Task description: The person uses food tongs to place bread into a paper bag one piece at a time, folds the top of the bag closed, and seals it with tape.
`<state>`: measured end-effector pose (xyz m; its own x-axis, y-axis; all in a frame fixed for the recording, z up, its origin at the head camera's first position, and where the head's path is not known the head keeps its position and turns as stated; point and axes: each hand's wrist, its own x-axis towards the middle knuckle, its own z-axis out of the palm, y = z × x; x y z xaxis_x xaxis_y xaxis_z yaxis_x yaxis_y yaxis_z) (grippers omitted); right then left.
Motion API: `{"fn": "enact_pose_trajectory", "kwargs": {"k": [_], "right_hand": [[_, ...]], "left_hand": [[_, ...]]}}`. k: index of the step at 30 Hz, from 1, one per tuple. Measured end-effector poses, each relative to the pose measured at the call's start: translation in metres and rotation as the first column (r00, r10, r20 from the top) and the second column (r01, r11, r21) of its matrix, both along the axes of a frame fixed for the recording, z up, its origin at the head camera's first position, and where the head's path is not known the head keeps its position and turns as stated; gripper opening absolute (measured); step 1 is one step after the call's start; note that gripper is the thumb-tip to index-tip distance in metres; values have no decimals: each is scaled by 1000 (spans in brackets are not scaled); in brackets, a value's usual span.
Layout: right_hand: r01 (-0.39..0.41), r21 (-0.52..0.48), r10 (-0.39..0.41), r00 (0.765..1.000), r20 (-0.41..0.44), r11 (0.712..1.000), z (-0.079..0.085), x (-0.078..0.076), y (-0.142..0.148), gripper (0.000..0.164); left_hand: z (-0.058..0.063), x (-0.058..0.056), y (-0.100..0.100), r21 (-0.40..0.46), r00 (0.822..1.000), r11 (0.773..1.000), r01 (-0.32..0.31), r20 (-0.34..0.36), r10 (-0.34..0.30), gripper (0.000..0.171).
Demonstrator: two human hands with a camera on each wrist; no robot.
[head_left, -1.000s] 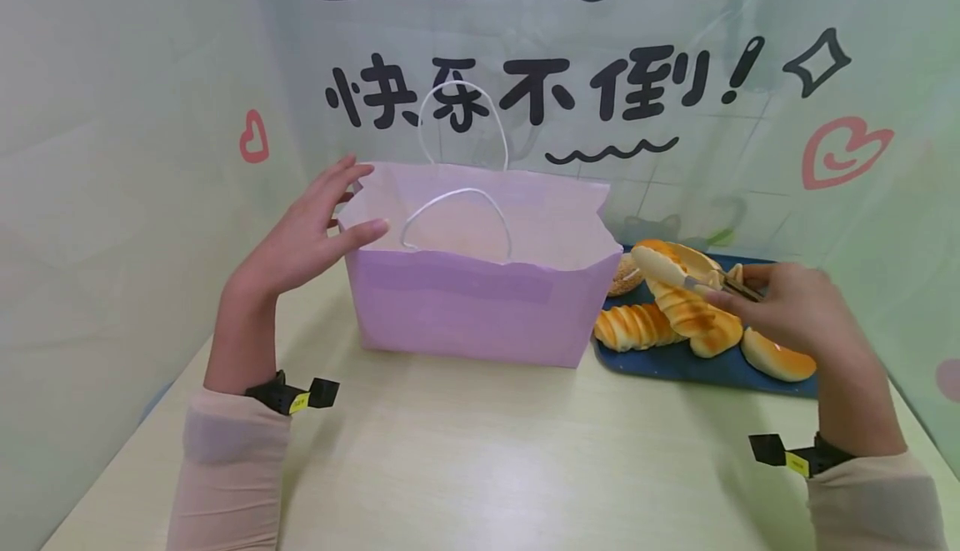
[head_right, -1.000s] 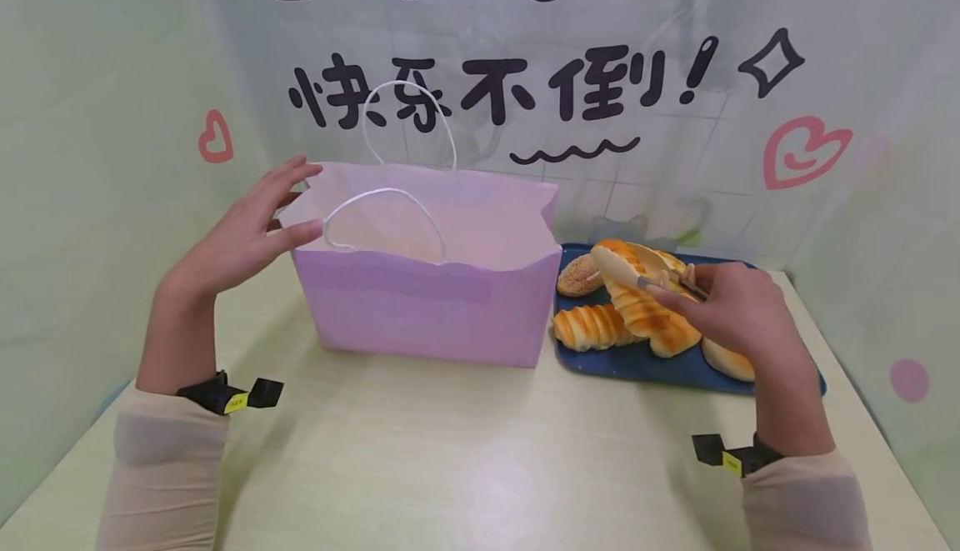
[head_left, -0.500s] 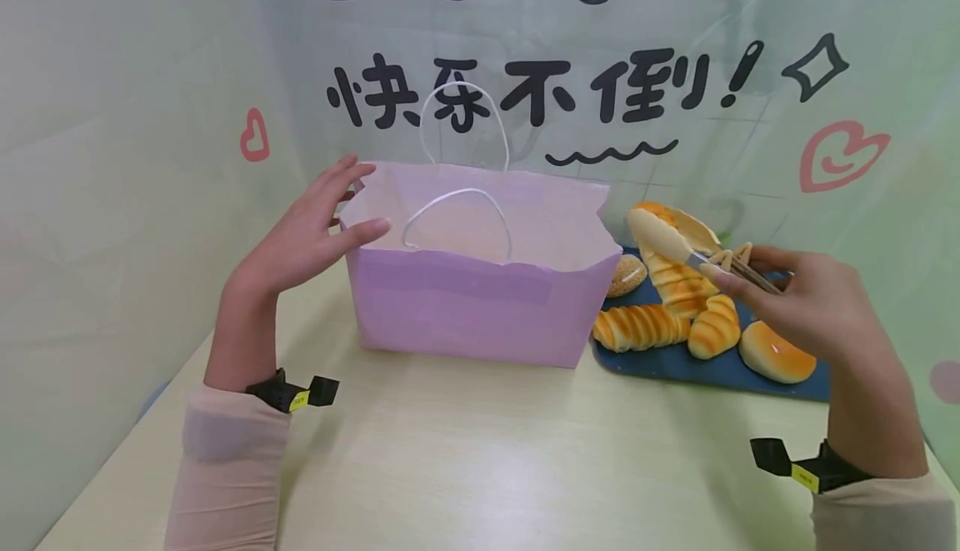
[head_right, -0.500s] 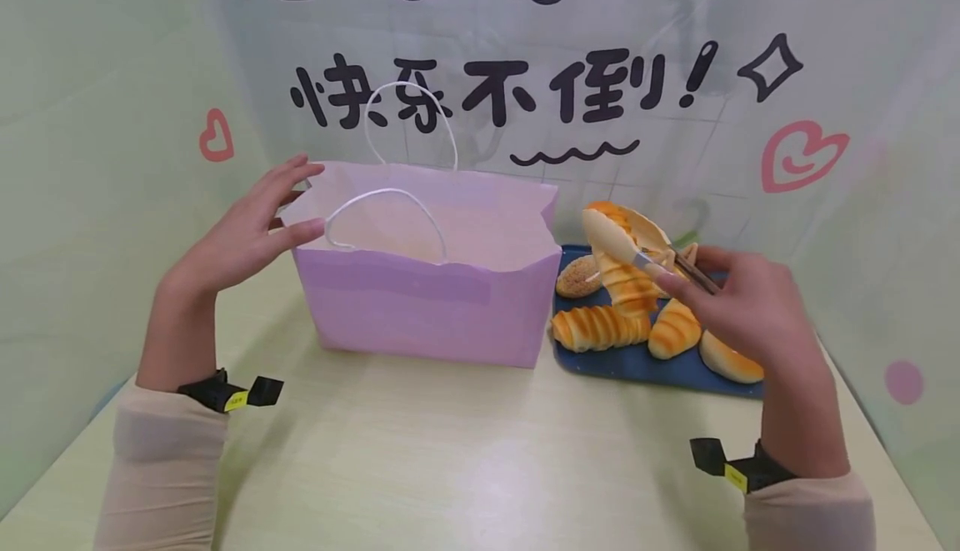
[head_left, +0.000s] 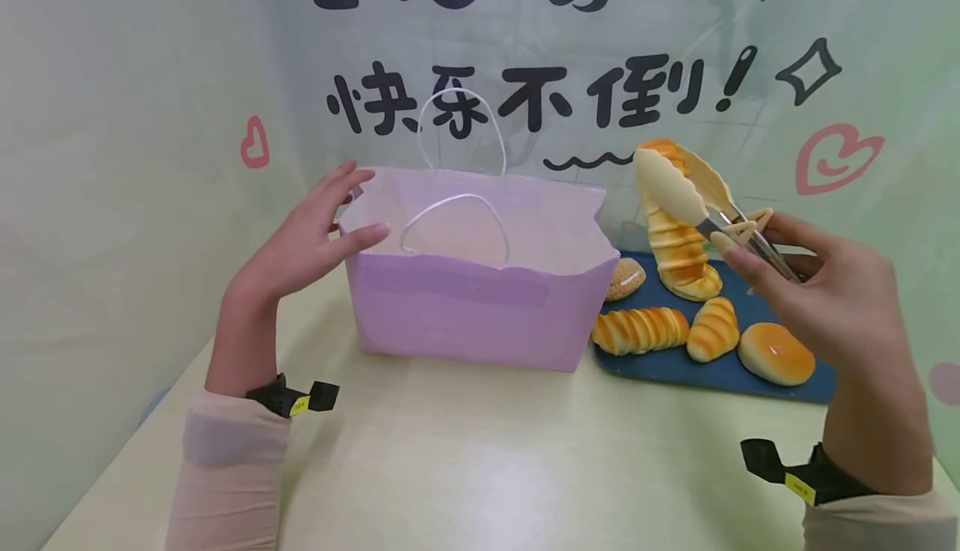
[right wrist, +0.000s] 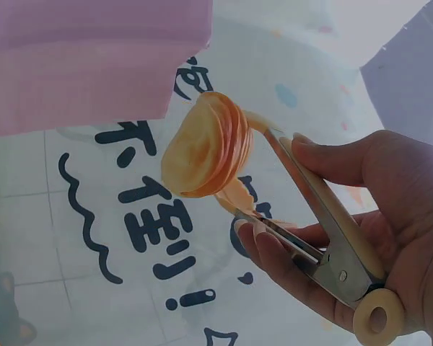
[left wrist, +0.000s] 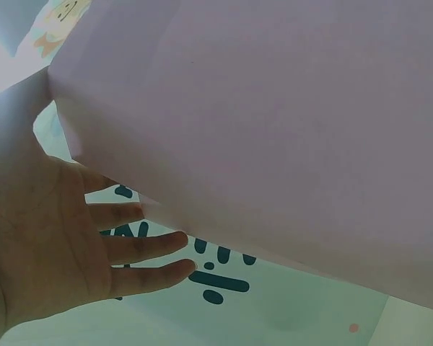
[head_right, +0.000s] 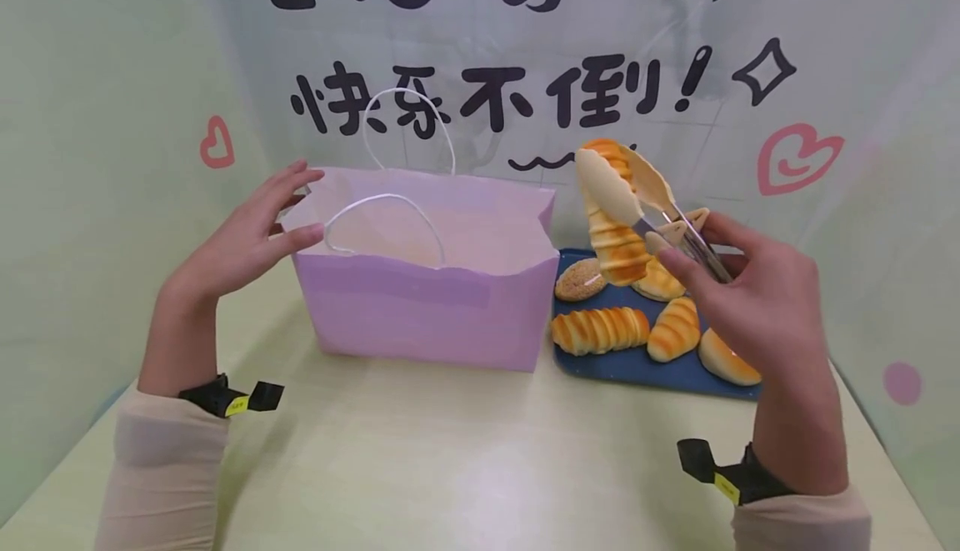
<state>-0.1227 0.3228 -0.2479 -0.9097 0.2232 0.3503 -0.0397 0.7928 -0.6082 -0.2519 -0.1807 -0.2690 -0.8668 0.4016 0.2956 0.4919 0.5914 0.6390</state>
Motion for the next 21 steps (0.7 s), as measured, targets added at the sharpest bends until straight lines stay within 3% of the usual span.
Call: {"fn": "enact_pose_trajectory", "kwargs": {"k": [4,8,13,17,21], "right_hand": [[-23,-26,20,994,-104,999,4,1,-16,63],[-61,-72,44,974,-221,996,6,-1,-35,53],[-158,-118,106,927,-359,980,6,-4,-55,47],[-218,-75,164,883,-439,973,7,-8,-71,46],[-244,-19,206,855,-477,970,7,-12,-84,44]], "left_hand": [[-1,0,-2,1,1000,1000,-2,0,2,81],[-1,0,-2,-1,1000,1000,-3,-7,3,81],[0,-1,0,-11,1000,1000,0,-5,0,83],[-1,-1,-1,-10,1000,1000,-4,-1,4,83],[-3,0,-3,0,1000,1000,-9,-1,9,81]]}}
